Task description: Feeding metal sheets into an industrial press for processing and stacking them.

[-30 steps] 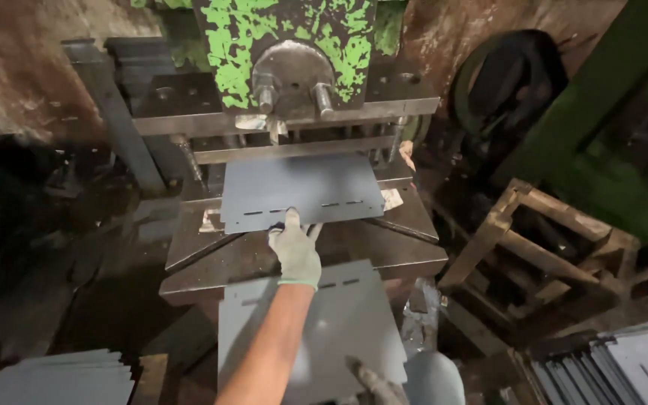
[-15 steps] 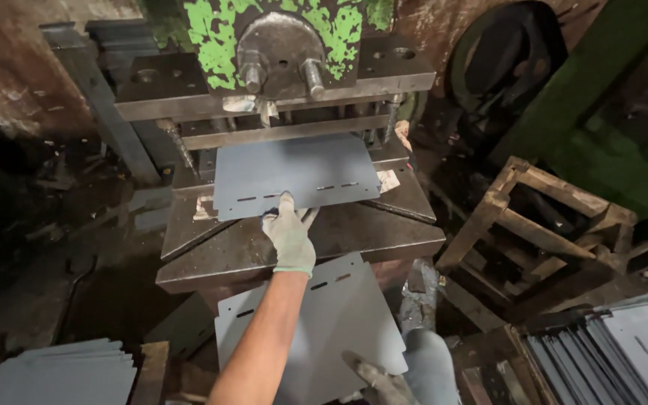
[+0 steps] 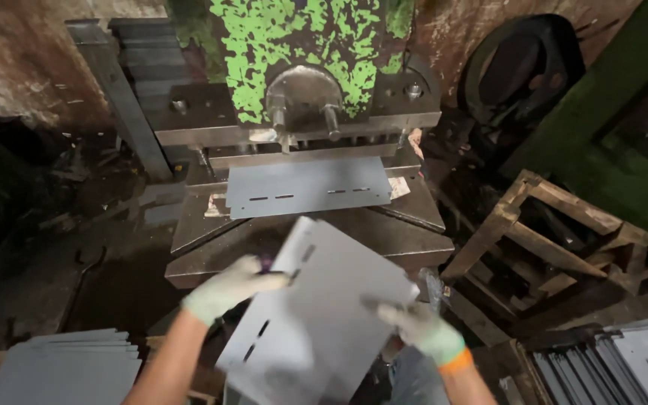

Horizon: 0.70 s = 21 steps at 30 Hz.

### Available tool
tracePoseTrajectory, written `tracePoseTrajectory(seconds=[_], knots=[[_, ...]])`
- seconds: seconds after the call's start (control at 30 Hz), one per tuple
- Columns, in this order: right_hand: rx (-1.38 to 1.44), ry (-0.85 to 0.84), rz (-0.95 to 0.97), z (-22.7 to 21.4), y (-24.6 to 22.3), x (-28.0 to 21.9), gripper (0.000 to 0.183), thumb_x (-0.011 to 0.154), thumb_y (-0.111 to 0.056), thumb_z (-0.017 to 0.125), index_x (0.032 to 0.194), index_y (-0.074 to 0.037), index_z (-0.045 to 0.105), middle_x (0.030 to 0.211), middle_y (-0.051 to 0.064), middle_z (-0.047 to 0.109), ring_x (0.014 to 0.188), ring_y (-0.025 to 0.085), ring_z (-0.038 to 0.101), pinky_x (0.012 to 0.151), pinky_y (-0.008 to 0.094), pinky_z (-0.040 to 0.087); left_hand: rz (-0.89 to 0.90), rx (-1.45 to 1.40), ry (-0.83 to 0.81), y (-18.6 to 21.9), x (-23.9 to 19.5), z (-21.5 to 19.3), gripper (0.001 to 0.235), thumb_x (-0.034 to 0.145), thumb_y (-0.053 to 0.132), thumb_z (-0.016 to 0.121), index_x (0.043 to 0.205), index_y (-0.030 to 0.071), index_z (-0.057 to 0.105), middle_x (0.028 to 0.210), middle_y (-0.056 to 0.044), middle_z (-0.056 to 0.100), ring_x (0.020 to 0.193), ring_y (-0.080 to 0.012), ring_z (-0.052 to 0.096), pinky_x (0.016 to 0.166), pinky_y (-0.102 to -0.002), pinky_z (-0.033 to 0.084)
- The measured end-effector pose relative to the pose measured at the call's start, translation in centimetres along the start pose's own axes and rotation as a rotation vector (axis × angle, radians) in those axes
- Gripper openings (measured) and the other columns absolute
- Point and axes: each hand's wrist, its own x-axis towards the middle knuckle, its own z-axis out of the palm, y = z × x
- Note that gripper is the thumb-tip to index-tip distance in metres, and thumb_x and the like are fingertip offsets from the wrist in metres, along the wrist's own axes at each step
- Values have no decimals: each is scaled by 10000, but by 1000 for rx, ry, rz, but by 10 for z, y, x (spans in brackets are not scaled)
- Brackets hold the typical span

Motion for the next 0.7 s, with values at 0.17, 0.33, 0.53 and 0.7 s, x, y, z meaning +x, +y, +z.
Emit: tracePoseTrajectory(seconds=[0.17, 0.33, 0.53, 0.7], knots=[[1917, 261, -105, -158, -67, 74, 726, 1040, -609, 447, 1505, -64, 562, 1313, 132, 633, 1063, 252, 536, 888, 420, 457, -39, -812, 384, -30, -70, 23, 372, 831, 231, 721, 1041, -72, 766, 831, -61, 762, 715, -143, 695, 655, -287, 545], [2067, 276, -131, -108, -60, 124, 526, 1045, -413, 521, 1472, -106, 520, 1322, 224, 590, 1170, 331, 583, 1019, 454, 497, -93, -984, 796, -49, -66, 44, 420, 1015, 247, 768, 1201, -116, 668, 786, -29, 573, 647, -149, 471, 518, -304, 305], [2100, 411, -209, -26, -98, 44, 491, 996, -335, 515, 1403, -62, 538, 1357, 109, 634, 1167, 278, 655, 919, 485, 554, 236, -906, 885, 18, 11, 47, 322, 900, 39, 671, 1210, 24, 583, 1015, -47, 583, 869, -161, 606, 848, -344, 577], [2106, 518, -126, -1, -110, 33, 416, 962, -217, 550, 1343, -50, 564, 1293, 79, 658, 1106, 250, 659, 882, 517, 546, 104, -1559, 732, 58, 112, 57, 407, 942, 141, 670, 1229, -14, 427, 1140, -112, 597, 996, -266, 661, 981, -428, 579]])
